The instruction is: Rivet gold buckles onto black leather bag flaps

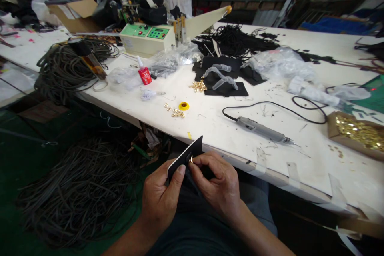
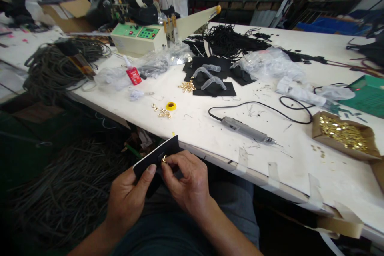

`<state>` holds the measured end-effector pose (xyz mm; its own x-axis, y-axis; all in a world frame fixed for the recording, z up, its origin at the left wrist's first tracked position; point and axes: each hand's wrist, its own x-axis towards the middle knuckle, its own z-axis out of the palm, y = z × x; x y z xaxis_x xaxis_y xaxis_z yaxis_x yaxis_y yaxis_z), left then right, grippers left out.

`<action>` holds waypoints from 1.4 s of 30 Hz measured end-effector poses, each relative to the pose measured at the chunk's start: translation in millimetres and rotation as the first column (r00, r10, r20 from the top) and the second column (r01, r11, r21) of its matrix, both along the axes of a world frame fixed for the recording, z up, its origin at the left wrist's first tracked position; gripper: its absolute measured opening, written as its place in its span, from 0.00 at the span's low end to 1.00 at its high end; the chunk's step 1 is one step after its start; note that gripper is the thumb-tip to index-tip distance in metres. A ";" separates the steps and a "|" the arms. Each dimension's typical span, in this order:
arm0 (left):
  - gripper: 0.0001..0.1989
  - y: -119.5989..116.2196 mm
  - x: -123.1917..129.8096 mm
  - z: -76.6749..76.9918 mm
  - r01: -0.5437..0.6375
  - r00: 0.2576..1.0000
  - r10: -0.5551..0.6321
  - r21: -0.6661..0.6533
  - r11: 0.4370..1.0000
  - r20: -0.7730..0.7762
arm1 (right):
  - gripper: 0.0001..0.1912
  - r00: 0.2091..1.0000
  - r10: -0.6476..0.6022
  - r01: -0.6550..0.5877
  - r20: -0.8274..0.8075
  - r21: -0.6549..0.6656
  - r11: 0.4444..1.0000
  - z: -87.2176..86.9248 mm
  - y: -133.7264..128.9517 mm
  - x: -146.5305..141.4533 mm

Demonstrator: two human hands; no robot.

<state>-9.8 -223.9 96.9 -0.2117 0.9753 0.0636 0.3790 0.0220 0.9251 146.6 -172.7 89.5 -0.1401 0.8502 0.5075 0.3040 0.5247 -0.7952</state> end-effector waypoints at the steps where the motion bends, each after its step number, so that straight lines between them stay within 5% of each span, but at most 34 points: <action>1: 0.17 -0.5 0.1 -0.9 0.001 1.000 -0.001 0.001 1.000 -0.003 | 0.06 1.000 0.001 -0.001 0.000 -0.002 1.000 -0.8 -0.6 0.0; 12: 0.17 -6.2 2.8 -8.7 0.006 1.000 -0.006 -0.015 1.000 -0.006 | 0.06 0.996 0.065 -0.067 0.067 0.035 0.997 -18.7 2.8 5.2; 22: 0.18 -7.6 9.4 -15.1 0.047 0.999 -0.046 0.092 0.995 -0.008 | 0.12 0.999 -0.032 0.031 0.043 0.039 0.999 -21.6 -5.6 0.1; 26: 0.29 -12.6 7.9 -15.2 0.134 0.974 -0.157 0.144 0.980 0.163 | 0.23 0.996 0.078 -0.079 -0.047 -0.004 0.997 -14.1 -8.5 5.6; 30: 0.31 -12.0 9.5 -15.7 0.091 0.930 -0.097 0.033 0.995 0.356 | 0.45 0.989 0.142 -0.143 -0.038 -0.017 0.990 -14.6 -10.0 11.1; 35: 0.21 -1.9 17.9 -8.1 0.083 0.975 -0.084 0.011 0.996 0.206 | 0.26 1.000 0.022 -0.022 -0.015 -0.046 0.999 -12.8 -11.1 13.1; 42: 0.08 31.9 27.0 -11.9 0.170 0.984 -0.153 0.239 0.956 -0.086 | 0.10 0.992 0.019 -0.046 -0.128 -0.214 0.976 5.1 -3.4 42.8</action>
<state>17.2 -191.9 85.0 -0.0400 0.9489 0.3131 0.4188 -0.2686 0.8675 189.4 -176.1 94.6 -0.1174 0.9375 0.3277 0.1813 0.3447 -0.9210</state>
